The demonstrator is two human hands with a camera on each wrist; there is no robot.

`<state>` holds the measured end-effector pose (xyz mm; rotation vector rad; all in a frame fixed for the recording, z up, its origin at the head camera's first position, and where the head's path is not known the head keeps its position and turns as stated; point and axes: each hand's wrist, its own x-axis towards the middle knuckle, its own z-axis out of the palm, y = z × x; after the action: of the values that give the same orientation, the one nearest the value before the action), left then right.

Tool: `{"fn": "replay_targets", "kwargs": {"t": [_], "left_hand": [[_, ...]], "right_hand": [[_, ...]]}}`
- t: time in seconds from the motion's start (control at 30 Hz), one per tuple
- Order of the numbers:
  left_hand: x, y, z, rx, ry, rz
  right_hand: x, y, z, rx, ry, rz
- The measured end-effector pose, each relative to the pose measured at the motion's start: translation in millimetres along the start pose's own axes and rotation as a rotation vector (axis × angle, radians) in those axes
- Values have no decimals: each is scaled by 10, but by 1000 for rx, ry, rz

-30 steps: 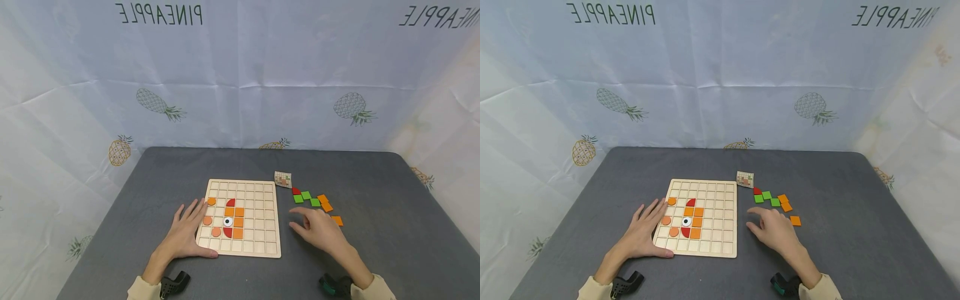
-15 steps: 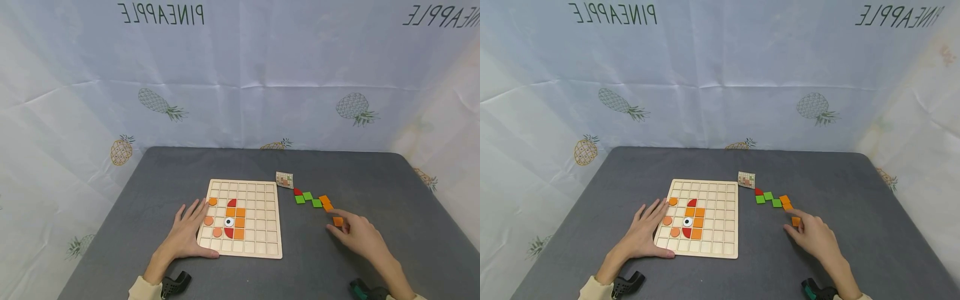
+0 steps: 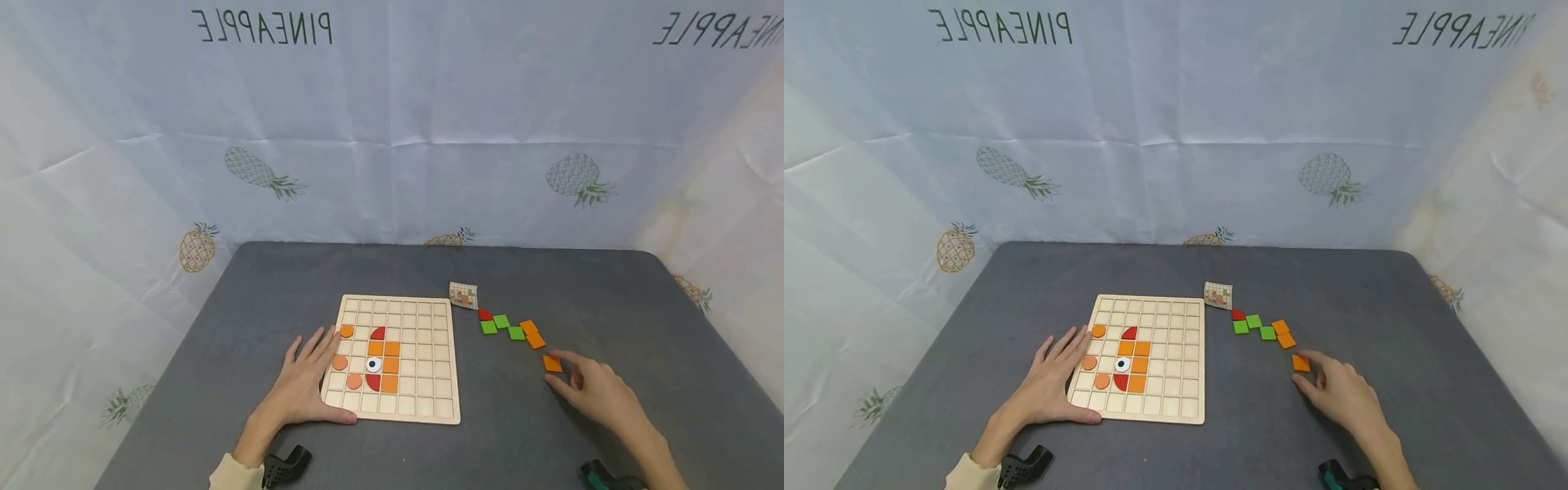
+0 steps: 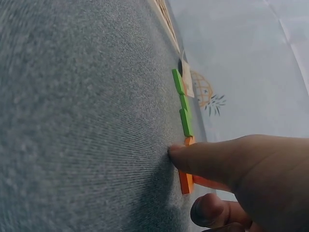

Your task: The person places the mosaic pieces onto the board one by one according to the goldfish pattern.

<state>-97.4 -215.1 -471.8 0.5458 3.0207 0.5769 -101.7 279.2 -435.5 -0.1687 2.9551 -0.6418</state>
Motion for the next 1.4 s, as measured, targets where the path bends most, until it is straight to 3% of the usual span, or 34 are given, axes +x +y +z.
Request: {"fn": "replay_targets", "kwargs": {"t": [0.6, 1.0, 1.4], "left_hand": [[-14, 9, 4, -13, 1, -8], [-10, 2, 8, -15, 9, -1], [-11, 2, 6, -16, 6, -2]], "right_hand": [[35, -14, -7, -8, -49, 33], [9, -33, 15, -18, -34, 35], [35, -160, -29, -27, 35, -26]]}}
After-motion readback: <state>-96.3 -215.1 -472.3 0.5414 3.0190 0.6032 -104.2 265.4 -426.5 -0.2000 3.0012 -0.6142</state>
